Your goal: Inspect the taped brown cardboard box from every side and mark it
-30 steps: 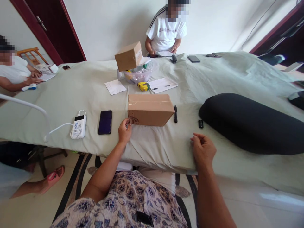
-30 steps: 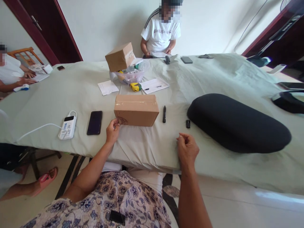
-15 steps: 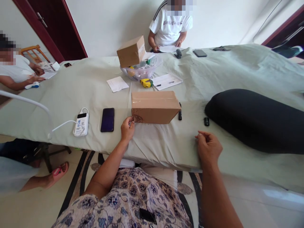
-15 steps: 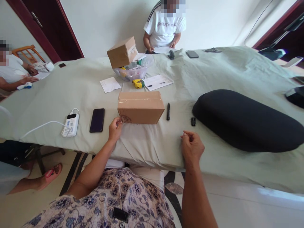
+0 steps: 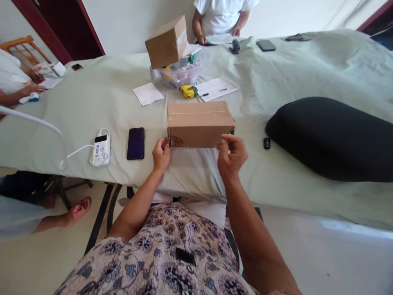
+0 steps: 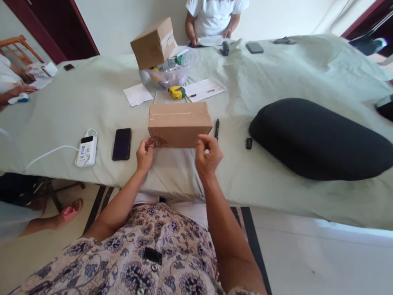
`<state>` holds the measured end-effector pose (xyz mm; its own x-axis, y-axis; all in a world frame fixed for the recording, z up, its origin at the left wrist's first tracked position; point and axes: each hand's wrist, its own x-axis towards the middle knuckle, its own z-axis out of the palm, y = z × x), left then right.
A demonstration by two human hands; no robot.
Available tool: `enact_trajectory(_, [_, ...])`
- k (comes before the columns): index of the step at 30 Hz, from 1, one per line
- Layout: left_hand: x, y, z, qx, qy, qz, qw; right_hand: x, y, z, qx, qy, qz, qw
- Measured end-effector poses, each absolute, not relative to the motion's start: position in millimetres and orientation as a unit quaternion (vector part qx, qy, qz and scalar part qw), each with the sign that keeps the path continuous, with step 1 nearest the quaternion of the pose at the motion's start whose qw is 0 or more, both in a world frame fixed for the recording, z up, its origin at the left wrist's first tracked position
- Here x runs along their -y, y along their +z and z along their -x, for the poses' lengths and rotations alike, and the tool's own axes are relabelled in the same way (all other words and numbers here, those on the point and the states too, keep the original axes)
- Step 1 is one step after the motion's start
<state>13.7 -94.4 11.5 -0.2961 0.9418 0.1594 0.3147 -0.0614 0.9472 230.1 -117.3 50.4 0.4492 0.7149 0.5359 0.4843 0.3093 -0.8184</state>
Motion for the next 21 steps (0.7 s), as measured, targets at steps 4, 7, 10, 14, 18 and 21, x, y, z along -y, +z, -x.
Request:
enact_trajectory(4, [94.0,8.6,-12.5,-0.613,0.529,-0.505,0.298,107.2,46.1,-185.3,0.654,0.091,0.467,0.588])
enact_trajectory(7, [92.6,6.8,-14.0,-0.623,0.494,-0.543,0.271,104.9,39.4,-166.3,0.726,0.083,0.451,0.512])
enact_trajectory(10, [90.9,5.2,-17.2,-0.648,0.448,-0.576,0.22,104.9,46.0,-165.7,0.734,-0.003,0.489,0.471])
enact_trajectory(14, [88.8,1.9,-21.1,-0.645,0.435,-0.6,0.188,97.6,68.8,-173.2,0.74,-0.047,0.538,0.401])
enact_trajectory(18, [89.0,0.1,-21.8,-0.636,0.451,-0.597,0.188,85.1,74.3,-169.2,0.764,-0.049,0.547,0.339])
enact_trajectory(21, [89.6,1.6,-19.8,-0.627,0.448,-0.606,0.198,79.2,66.5,-164.3,0.754,-0.047,0.561,0.338])
